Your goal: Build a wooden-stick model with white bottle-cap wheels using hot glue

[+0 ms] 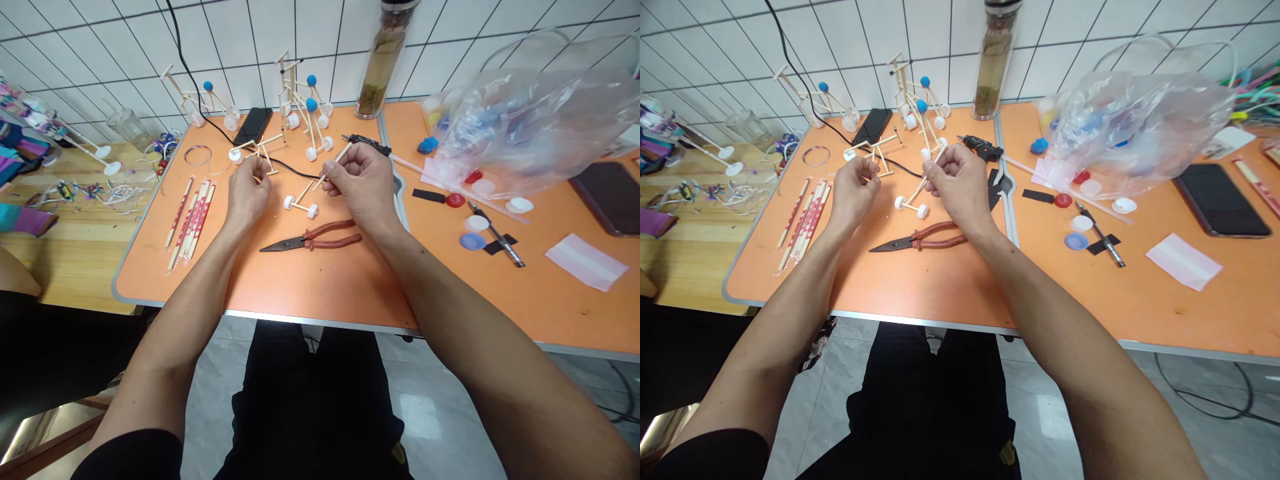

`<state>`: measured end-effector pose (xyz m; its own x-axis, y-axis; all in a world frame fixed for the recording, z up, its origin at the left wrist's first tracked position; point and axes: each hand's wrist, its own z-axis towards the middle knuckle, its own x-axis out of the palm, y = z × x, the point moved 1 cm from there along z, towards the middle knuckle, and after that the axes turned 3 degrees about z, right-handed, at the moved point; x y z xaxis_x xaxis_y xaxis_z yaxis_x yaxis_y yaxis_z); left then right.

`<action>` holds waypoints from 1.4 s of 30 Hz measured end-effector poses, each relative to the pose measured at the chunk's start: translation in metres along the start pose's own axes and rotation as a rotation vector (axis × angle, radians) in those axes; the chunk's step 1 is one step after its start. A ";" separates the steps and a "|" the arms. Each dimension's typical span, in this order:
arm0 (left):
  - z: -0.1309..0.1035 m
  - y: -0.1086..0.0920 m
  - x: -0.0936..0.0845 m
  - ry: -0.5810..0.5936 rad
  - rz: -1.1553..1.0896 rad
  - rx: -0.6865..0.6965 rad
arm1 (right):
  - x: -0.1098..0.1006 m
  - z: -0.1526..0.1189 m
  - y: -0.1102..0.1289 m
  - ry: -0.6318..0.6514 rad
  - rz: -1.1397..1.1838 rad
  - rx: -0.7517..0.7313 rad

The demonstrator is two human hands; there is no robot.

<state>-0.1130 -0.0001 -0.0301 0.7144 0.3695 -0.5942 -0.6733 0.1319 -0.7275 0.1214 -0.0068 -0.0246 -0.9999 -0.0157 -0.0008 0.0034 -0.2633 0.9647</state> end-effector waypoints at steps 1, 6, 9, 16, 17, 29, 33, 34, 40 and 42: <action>-0.003 -0.006 0.001 0.010 -0.066 0.035 | 0.000 0.000 0.003 -0.003 0.039 0.037; -0.025 -0.035 0.012 0.257 -0.378 0.135 | 0.000 0.000 0.011 0.001 0.177 0.170; -0.031 -0.041 0.017 0.313 -0.443 0.146 | 0.000 0.000 0.011 0.027 0.210 0.201; -0.034 -0.039 0.019 0.289 -0.435 0.181 | 0.008 -0.006 0.005 0.074 0.303 0.264; -0.035 -0.040 0.020 0.284 -0.425 0.194 | 0.010 -0.007 0.005 0.084 0.302 0.263; -0.015 -0.010 0.017 0.246 -0.036 0.012 | -0.005 0.001 0.003 0.171 -0.177 0.118; -0.013 0.003 0.023 0.371 0.046 0.019 | -0.007 0.001 -0.003 0.243 -0.397 0.091; -0.013 0.004 0.023 0.380 0.067 0.034 | -0.006 0.001 -0.005 0.254 -0.427 0.091; -0.013 0.002 0.022 0.387 0.164 0.110 | -0.004 0.001 -0.010 0.318 -0.562 0.148; -0.014 0.001 0.021 0.381 0.152 0.105 | -0.004 0.002 -0.009 0.289 -0.557 0.167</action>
<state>-0.0958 -0.0047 -0.0481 0.6114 0.0282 -0.7908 -0.7782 0.2026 -0.5944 0.1254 -0.0019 -0.0328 -0.8065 -0.1850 -0.5616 -0.5407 -0.1536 0.8271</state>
